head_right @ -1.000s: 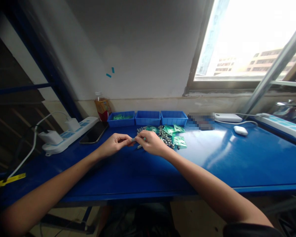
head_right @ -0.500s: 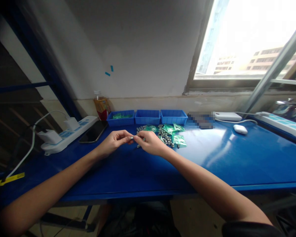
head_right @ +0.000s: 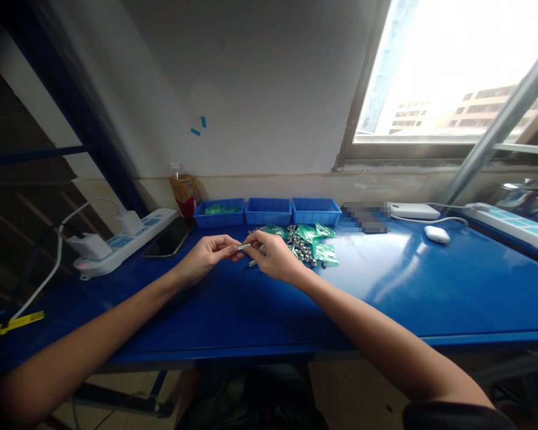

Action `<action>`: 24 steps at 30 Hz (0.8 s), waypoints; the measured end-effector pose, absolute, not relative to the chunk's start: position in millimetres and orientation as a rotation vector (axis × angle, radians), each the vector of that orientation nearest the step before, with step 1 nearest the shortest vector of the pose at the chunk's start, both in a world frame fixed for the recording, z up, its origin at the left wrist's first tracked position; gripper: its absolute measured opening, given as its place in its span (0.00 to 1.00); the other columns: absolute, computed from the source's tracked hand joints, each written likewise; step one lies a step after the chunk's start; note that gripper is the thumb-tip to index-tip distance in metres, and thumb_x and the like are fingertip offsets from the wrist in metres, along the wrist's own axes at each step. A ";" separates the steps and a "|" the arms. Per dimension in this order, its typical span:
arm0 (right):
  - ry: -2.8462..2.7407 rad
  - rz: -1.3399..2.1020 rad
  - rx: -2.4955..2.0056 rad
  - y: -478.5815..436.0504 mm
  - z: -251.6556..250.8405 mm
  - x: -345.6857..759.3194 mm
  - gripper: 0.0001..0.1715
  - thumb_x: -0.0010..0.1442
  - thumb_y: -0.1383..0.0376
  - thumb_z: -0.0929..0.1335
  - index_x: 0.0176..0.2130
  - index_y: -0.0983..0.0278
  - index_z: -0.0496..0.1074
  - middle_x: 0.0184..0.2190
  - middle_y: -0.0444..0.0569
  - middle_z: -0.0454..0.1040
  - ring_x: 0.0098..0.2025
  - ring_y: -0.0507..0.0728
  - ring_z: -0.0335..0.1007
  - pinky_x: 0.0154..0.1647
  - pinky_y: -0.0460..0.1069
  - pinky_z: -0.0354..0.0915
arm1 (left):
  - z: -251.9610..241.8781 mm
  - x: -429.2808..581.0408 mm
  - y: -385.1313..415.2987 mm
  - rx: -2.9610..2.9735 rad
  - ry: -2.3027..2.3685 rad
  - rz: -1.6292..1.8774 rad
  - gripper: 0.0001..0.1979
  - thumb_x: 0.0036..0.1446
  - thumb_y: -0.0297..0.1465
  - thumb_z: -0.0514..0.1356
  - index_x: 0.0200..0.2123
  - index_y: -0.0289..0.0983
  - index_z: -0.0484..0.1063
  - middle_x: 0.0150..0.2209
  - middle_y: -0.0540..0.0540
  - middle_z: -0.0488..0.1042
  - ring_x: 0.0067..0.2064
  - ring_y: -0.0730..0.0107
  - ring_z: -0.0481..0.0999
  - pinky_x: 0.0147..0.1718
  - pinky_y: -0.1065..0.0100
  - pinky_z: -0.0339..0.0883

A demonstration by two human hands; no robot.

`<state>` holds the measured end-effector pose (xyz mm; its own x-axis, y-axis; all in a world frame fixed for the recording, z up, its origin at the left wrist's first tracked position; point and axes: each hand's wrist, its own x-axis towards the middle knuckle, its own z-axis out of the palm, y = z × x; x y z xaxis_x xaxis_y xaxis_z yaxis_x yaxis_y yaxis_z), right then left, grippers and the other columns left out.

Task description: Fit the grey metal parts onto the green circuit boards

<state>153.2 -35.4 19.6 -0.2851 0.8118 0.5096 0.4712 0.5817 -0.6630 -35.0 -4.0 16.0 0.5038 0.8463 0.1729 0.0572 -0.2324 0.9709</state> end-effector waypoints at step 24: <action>-2.035 0.489 -1.177 -32.4 18.3 155.2 0.19 0.63 0.62 0.61 0.23 0.66 0.68 0.20 0.44 0.70 0.22 0.49 0.63 0.24 0.43 0.54 | 13.3 -32.9 -5.8 1.713 0.797 0.922 0.15 0.49 0.38 0.66 0.33 0.32 0.72 0.29 0.46 0.77 0.34 0.68 0.76 0.38 0.67 0.68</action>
